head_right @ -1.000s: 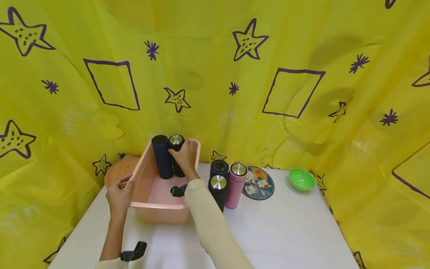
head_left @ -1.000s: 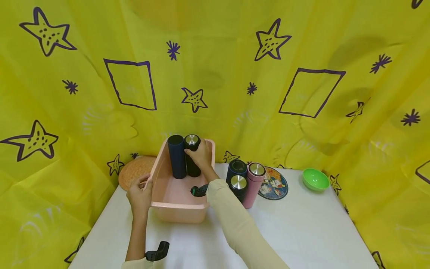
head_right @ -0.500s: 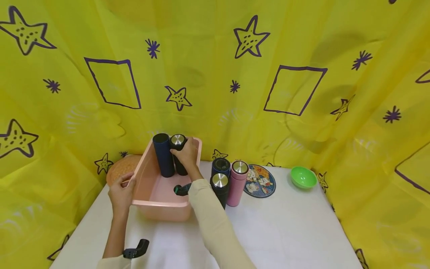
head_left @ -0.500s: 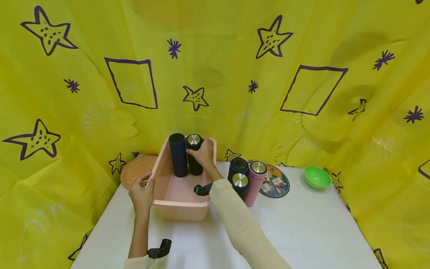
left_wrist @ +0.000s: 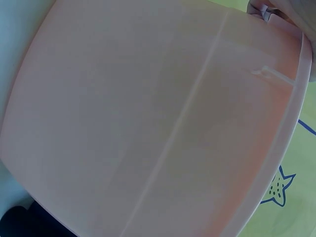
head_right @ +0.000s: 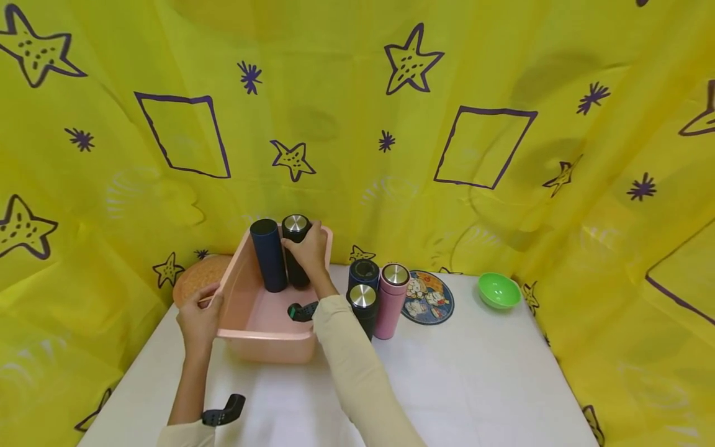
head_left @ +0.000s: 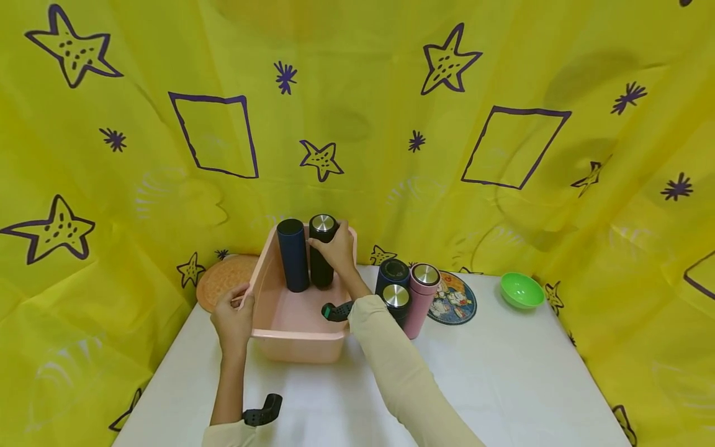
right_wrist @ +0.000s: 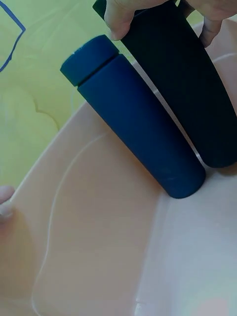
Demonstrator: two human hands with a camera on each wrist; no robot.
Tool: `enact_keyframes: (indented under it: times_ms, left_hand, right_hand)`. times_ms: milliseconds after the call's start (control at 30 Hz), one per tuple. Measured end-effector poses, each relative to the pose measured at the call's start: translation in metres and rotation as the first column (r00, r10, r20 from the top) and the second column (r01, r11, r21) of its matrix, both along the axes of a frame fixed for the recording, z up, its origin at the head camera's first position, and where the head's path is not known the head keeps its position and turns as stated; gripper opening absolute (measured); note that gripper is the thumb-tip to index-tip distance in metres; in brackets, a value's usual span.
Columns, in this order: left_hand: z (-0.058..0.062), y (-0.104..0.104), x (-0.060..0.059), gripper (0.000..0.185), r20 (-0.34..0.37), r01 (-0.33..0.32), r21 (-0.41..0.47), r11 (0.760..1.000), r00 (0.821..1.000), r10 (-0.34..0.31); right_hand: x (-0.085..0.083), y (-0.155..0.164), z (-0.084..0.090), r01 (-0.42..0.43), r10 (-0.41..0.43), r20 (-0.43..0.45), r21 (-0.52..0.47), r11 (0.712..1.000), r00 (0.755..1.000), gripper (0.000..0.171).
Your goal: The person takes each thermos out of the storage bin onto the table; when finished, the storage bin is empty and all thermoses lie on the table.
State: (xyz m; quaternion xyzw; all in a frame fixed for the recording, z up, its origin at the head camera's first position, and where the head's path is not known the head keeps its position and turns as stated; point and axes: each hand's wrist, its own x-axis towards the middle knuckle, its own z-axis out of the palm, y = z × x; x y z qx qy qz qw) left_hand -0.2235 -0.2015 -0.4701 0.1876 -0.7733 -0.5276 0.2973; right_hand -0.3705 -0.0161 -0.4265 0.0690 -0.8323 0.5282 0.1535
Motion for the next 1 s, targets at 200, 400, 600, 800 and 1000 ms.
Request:
enact_keyframes:
  times_ms: [200,400,600,800,1000]
  left_hand:
    - [0.0,0.0,0.002,0.024,0.012,-0.005,-0.004,1.0,1.0,0.005]
    - [0.0,-0.001,0.001,0.024,-0.001,-0.002,-0.014,1.0,1.0,0.002]
    - [-0.002,-0.001,0.001,0.024,0.009,-0.006,-0.012,1.0,1.0,0.006]
    - [-0.002,-0.001,0.001,0.025,0.015,-0.005,-0.016,1.0,1.0,0.005]
    - [-0.001,-0.002,-0.001,0.024,0.016,-0.009,-0.029,1.0,1.0,0.009]
  right_hand:
    - [0.004,0.002,0.008,0.025,-0.024,-0.015,0.017,1.0,1.0,0.071]
    - [0.006,0.005,0.017,-0.025,0.023,-0.022,-0.072,0.997,0.999,0.072]
    - [0.011,0.008,0.028,-0.047,0.046,-0.01,-0.116,0.992,0.999,0.072]
    - [0.016,0.009,0.043,-0.04,0.035,-0.041,-0.127,0.991,0.999,0.071]
    - [0.025,0.013,0.059,-0.071,0.062,-0.076,-0.113,0.991,0.995,0.072]
